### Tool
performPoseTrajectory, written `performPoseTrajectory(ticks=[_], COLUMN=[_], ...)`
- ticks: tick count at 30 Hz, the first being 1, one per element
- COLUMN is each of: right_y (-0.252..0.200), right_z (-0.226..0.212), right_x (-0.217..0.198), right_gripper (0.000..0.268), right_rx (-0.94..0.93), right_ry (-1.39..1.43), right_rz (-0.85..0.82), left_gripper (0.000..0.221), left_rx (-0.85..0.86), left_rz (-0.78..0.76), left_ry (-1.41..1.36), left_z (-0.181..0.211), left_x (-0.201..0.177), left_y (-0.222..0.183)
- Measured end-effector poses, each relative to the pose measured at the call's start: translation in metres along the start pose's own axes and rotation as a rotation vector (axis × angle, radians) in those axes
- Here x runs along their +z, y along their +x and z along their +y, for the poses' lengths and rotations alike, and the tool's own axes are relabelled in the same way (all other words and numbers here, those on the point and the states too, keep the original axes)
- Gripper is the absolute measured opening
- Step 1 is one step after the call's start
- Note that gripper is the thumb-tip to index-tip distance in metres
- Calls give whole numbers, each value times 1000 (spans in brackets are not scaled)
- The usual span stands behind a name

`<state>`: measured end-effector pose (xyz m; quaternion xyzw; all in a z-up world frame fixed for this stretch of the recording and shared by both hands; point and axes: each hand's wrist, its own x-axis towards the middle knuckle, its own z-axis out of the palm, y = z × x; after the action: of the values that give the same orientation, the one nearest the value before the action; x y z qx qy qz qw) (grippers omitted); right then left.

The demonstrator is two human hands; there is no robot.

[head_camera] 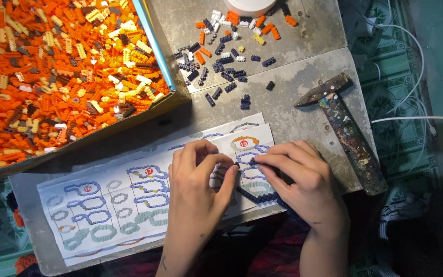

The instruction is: Assembling a small figure using miniature interlocking building blocks while following a printed instruction sheet.

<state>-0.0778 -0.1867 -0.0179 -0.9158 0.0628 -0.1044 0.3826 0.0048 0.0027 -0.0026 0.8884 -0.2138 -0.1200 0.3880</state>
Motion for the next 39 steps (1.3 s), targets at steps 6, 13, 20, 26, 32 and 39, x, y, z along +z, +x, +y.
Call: performPoseTrajectory(ticks=[6,13,20,26,32,39], right_y=[1,-2,-1,-3,-4,-7], right_z=[-1,3,1,-2,-4,-10], right_x=[-4,-5,-7,-5,-1,-3], right_gripper=[44,42,37,31,28,30], right_rx=[5,-7,-10,-17,-66,-57], right_ry=[14,20,45,8,-47,-33], right_rz=[-17,-25,-5,15,15,-20], left_gripper=[11,10,12,11,14,18], left_rx=[31,47,84,111,118,117], left_rz=[14,40,73,71,58,120], left_ry=[8,7,66,85,54,24], left_z=[-1,-3,-3,-2,-4,-10], left_x=[1,3,3,3,2,10], left_y=[0,-1,0,-1,-6,-13])
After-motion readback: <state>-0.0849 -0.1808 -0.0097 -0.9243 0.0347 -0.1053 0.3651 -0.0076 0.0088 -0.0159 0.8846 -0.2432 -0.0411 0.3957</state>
